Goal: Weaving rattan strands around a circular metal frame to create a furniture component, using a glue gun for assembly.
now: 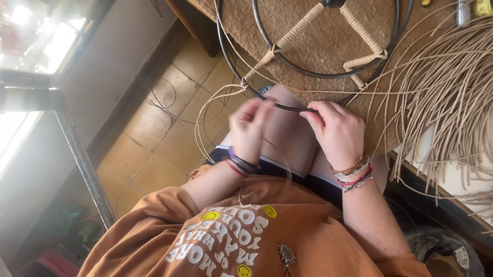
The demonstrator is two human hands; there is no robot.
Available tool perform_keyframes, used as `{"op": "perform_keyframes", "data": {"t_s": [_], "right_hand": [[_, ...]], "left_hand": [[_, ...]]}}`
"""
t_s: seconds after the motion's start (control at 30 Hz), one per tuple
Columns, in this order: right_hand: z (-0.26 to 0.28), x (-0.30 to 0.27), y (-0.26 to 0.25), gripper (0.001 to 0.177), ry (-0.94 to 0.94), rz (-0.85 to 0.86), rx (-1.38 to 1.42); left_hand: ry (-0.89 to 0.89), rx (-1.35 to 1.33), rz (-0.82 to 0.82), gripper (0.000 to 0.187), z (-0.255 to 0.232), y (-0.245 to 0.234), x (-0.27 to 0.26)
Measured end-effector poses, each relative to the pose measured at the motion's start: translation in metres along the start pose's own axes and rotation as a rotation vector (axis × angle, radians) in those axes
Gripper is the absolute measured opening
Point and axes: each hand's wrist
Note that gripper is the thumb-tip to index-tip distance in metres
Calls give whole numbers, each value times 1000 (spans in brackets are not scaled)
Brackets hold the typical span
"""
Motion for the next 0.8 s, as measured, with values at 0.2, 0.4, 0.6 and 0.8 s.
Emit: {"op": "perform_keyframes", "data": {"t_s": [0.2, 0.4, 0.6, 0.8], "right_hand": [[6, 3, -7, 9, -11, 25, 47], [-8, 0, -30, 13, 82, -146, 230], [-28, 14, -11, 9, -33, -289, -273], [4, -18, -49, 16, -73, -323, 48]], "left_hand": [[-186, 3, 362, 18, -3, -63, 68], [406, 515, 501, 18, -3, -107, 120], [862, 586, 174, 18, -50, -65, 70], [-255, -689, 634, 64, -86, -7, 7]]}}
Point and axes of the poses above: each hand's wrist, its own x-axis towards the middle knuckle, its own y-axis out of the palm, z = x × y, and after that the axes turned 15 degrees about y, right-handed
